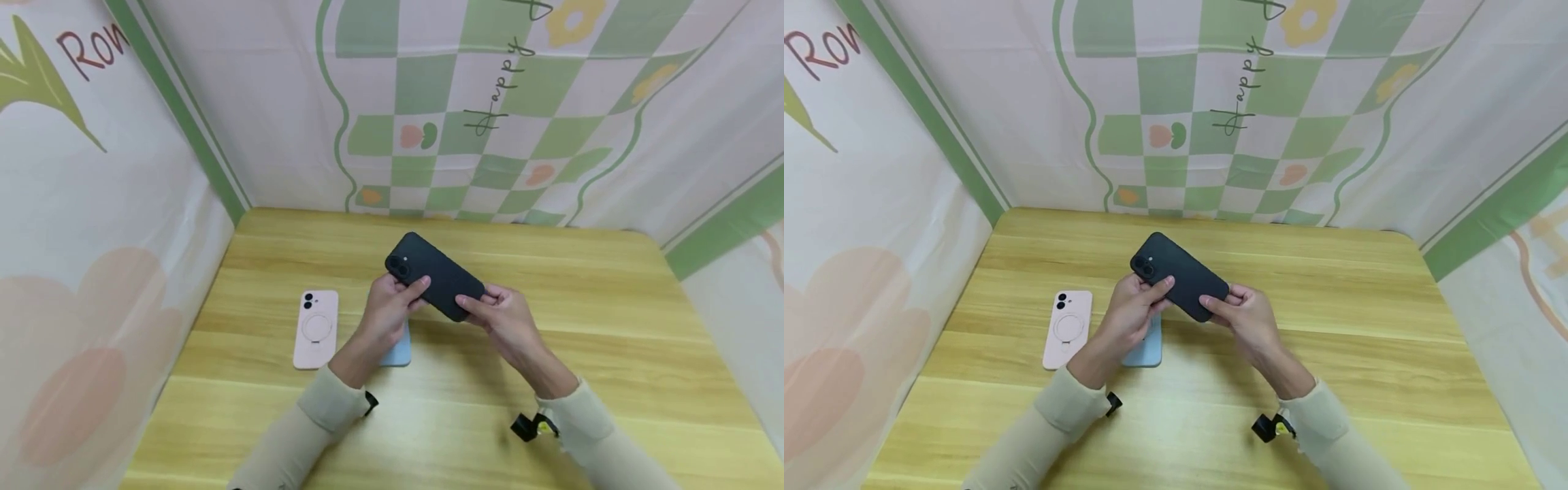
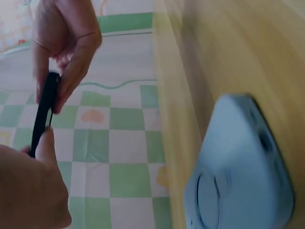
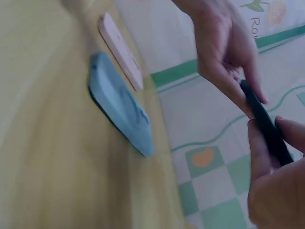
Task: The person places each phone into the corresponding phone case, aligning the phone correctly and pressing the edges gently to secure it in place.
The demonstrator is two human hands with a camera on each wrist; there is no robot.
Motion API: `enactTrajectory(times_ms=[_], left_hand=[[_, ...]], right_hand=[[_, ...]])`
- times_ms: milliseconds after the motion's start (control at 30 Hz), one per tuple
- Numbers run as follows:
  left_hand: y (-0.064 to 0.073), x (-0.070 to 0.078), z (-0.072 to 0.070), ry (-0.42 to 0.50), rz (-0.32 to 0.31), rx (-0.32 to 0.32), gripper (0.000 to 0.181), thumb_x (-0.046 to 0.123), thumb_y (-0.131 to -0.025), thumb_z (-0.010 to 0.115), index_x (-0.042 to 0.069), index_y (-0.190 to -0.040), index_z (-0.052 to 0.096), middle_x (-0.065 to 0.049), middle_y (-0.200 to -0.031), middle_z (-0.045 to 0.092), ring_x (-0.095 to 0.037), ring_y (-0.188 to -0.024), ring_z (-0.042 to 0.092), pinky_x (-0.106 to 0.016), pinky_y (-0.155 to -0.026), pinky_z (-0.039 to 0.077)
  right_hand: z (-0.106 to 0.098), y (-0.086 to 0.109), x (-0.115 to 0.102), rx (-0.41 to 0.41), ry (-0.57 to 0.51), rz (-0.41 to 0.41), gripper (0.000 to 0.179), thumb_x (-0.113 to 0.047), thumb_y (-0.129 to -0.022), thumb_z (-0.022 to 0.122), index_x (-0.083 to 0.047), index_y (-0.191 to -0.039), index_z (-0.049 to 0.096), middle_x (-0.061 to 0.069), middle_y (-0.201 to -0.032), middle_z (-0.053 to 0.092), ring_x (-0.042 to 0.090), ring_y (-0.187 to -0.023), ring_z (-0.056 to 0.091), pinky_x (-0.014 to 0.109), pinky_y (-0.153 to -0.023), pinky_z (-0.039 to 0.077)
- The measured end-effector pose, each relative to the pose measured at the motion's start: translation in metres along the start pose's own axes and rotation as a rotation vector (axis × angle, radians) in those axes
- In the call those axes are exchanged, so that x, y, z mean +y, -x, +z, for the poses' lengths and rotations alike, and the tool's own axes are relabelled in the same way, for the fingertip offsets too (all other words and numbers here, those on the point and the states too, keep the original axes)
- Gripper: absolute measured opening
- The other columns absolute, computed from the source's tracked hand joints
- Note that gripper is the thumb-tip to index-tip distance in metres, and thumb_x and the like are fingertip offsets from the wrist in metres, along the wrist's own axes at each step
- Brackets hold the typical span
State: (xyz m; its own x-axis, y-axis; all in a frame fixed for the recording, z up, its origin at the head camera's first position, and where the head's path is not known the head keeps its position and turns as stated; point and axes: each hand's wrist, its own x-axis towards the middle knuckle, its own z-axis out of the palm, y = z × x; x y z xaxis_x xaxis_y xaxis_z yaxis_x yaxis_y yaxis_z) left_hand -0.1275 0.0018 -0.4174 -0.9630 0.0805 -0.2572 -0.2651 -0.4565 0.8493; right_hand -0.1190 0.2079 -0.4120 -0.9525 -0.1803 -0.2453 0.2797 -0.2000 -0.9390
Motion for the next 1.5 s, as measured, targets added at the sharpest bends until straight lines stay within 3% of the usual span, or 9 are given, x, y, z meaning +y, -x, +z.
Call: enactTrajectory(times_ms=[133, 300, 500, 600, 833, 933, 1233, 1500], left_hand=[[-0.001, 0.005, -0.005, -0.128, -0.056, -0.128, 0.033, -0.001, -0.1, 0.071, -0.01, -0.131, 0.064, -0.026, -0.12, 0.074, -0.032, -0.111, 0.075, -0.031, -0.085, 0.065], [-0.005, 0.007, -0.005, -0.277, -0.125, -0.28, 0.031, 0.0, -0.1, 0.072, -0.008, -0.129, 0.065, -0.022, -0.117, 0.076, -0.032, -0.109, 0.076, -0.037, -0.09, 0.065], [-0.014, 0.001, -0.003, -0.362, -0.198, -0.361, 0.026, 0.001, -0.099, 0.073, -0.006, -0.124, 0.07, -0.017, -0.115, 0.077, -0.03, -0.108, 0.076, -0.038, -0.09, 0.065], [-0.022, -0.006, -0.003, -0.394, -0.212, -0.36, 0.026, 0.001, -0.098, 0.074, -0.006, -0.123, 0.071, -0.017, -0.114, 0.078, -0.03, -0.107, 0.077, -0.038, -0.088, 0.066], [-0.033, -0.022, 0.002, -0.473, -0.231, -0.289, 0.027, 0.003, -0.096, 0.078, -0.004, -0.122, 0.073, -0.017, -0.113, 0.079, -0.028, -0.103, 0.078, -0.039, -0.085, 0.066], [-0.036, -0.029, 0.005, -0.506, -0.239, -0.294, 0.027, 0.002, -0.096, 0.077, -0.006, -0.122, 0.073, -0.019, -0.113, 0.078, -0.03, -0.104, 0.078, -0.039, -0.083, 0.067], [-0.043, -0.045, 0.009, -0.649, -0.262, -0.306, 0.026, 0.004, -0.097, 0.076, -0.003, -0.122, 0.074, -0.017, -0.108, 0.08, -0.025, -0.095, 0.079, -0.032, -0.075, 0.067], [-0.047, -0.047, 0.012, -0.716, -0.286, -0.272, 0.025, 0.005, -0.098, 0.076, -0.003, -0.121, 0.075, -0.015, -0.103, 0.08, -0.023, -0.089, 0.079, -0.03, -0.072, 0.067]], right_hand=[[-0.007, -0.004, -0.015, 0.001, 0.184, -0.004, 0.026, 0.0, -0.096, 0.076, 0.005, -0.12, 0.068, 0.002, -0.099, 0.081, 0.014, -0.096, 0.077, 0.026, -0.084, 0.065], [-0.015, -0.005, -0.028, -0.059, 0.455, -0.018, 0.046, -0.011, -0.096, 0.08, 0.013, -0.131, 0.064, 0.001, -0.102, 0.08, 0.012, -0.095, 0.077, 0.025, -0.084, 0.064], [-0.026, -0.003, -0.024, -0.093, 0.549, -0.005, 0.041, -0.008, -0.095, 0.08, 0.015, -0.126, 0.066, 0.009, -0.101, 0.08, 0.013, -0.091, 0.077, 0.027, -0.08, 0.065], [-0.031, -0.002, -0.015, -0.086, 0.532, 0.018, 0.035, -0.004, -0.095, 0.079, 0.016, -0.12, 0.065, 0.005, -0.095, 0.08, 0.011, -0.088, 0.077, 0.03, -0.079, 0.066], [-0.042, -0.003, 0.004, -0.05, 0.495, 0.096, 0.027, -0.002, -0.093, 0.08, 0.01, -0.111, 0.063, -0.003, -0.085, 0.075, 0.008, -0.08, 0.073, 0.031, -0.074, 0.067], [-0.047, -0.003, 0.011, -0.049, 0.471, 0.108, 0.026, 0.0, -0.092, 0.08, 0.009, -0.109, 0.062, -0.004, -0.081, 0.071, 0.008, -0.079, 0.072, 0.032, -0.074, 0.067], [-0.059, -0.007, 0.035, -0.045, 0.432, 0.136, 0.034, 0.005, -0.092, 0.077, 0.011, -0.119, 0.057, -0.001, -0.083, 0.073, 0.012, -0.082, 0.074, 0.036, -0.078, 0.067], [-0.059, -0.011, 0.041, -0.028, 0.478, 0.13, 0.042, 0.003, -0.094, 0.076, 0.013, -0.128, 0.054, 0.001, -0.085, 0.075, 0.013, -0.08, 0.075, 0.033, -0.074, 0.067]])
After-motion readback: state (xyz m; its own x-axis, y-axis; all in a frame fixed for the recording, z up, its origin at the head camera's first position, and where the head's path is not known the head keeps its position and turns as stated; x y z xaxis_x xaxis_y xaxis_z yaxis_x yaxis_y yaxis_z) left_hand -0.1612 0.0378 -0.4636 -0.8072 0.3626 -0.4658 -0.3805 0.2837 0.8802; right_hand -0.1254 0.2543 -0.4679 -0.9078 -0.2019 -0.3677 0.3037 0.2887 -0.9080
